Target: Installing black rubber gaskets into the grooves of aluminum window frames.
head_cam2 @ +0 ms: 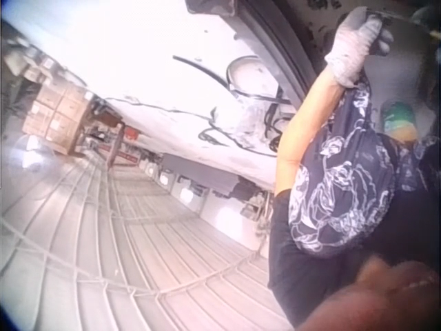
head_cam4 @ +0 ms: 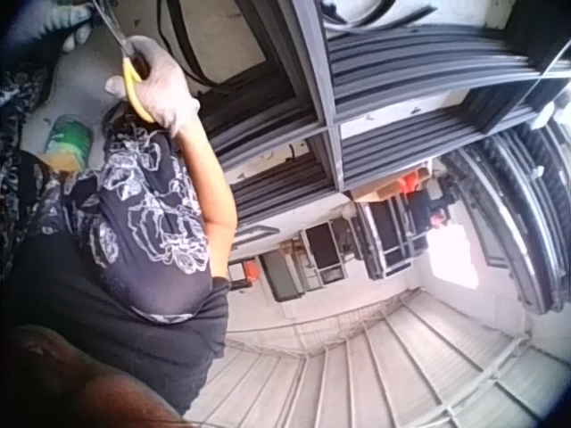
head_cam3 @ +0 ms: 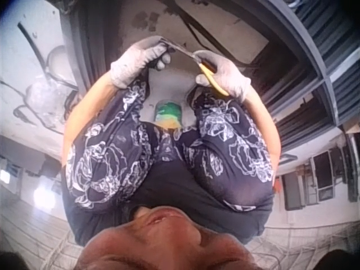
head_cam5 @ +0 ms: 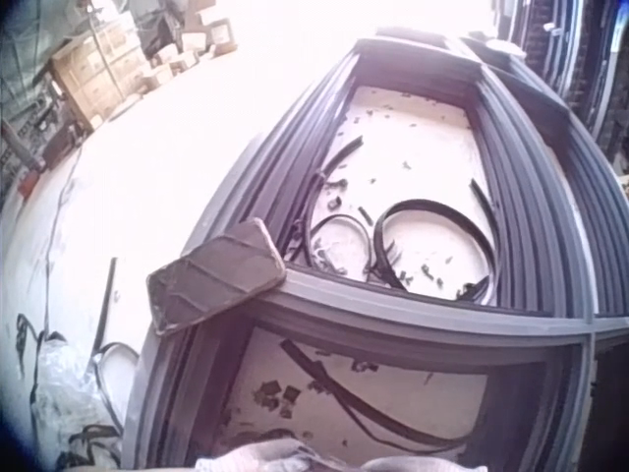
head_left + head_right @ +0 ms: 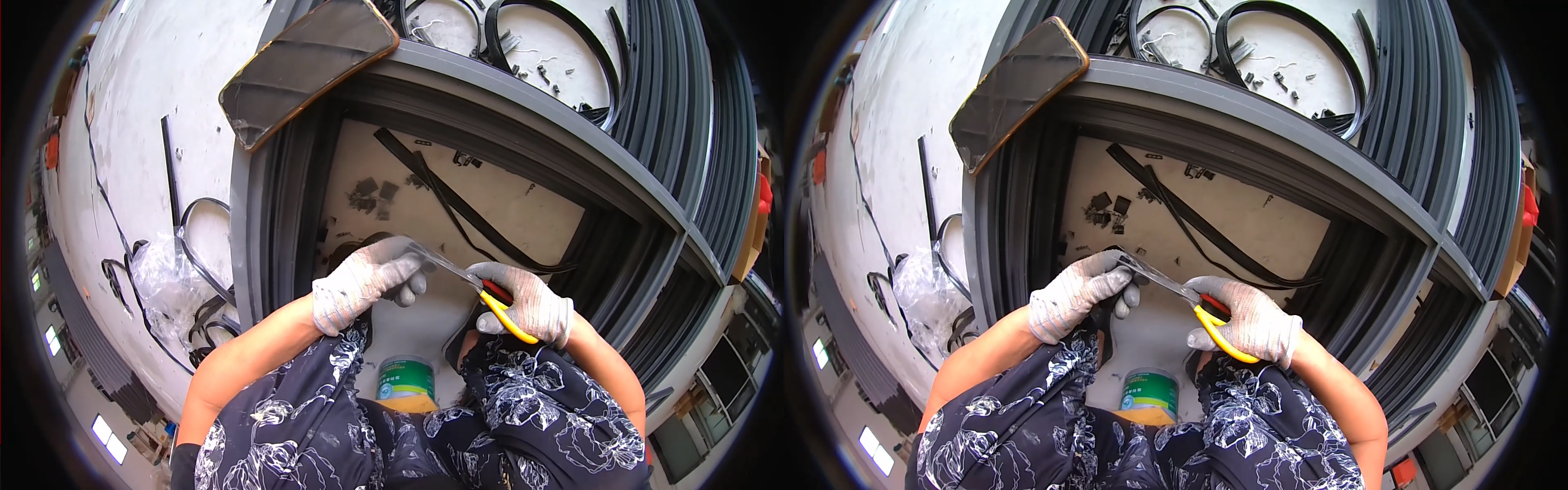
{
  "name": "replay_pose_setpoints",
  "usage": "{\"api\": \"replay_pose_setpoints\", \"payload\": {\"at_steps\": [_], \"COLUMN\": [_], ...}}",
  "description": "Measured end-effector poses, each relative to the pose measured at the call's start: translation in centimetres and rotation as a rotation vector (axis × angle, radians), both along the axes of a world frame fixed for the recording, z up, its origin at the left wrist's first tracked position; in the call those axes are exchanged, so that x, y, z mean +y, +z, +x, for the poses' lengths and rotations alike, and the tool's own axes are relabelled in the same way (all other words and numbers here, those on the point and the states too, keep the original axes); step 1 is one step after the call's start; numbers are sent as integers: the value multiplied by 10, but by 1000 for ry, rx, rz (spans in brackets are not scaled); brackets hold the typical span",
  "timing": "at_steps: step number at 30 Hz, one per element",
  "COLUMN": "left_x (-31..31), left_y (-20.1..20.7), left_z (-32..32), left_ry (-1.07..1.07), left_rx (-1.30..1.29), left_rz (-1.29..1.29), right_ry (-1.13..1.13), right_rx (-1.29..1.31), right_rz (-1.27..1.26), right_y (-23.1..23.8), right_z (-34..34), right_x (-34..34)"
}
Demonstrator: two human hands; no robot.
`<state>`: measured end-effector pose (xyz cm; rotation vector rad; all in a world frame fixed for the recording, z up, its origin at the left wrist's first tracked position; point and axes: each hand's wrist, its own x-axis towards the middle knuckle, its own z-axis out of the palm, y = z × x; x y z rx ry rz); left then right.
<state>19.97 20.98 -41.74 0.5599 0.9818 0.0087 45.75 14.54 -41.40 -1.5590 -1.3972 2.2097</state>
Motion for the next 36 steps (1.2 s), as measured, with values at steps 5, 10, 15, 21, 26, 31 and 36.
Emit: {"api": "replay_pose_setpoints", "payload": {"at_steps": [5, 10, 15, 21, 26, 31, 36], "left_x": [0, 1, -1, -2, -2, -3, -8], "left_y": [5, 7, 5, 3, -3, -5, -13], "left_z": [2, 2, 2, 2, 4, 8, 9], "left_ry": [-53, -66, -63, -77, -8, 19, 100], "left_rx": [-19, -16, -36, -27, -77, -62, -45], "left_rz": [-2, -4, 10, -18, -13, -35, -106], "right_ry": [20, 52, 58, 136, -100, 91, 255], "right_rx": [-18, -52, -79, -190, -192, -784, -917], "right_rz": [30, 105, 120, 73, -58, 78, 79], "right_y": [4, 2, 4, 3, -15, -59, -65], "right_z": [-7, -10, -11, -10, -11, 16, 34], "right_x": [7, 12, 12, 7, -4, -12, -16]}}
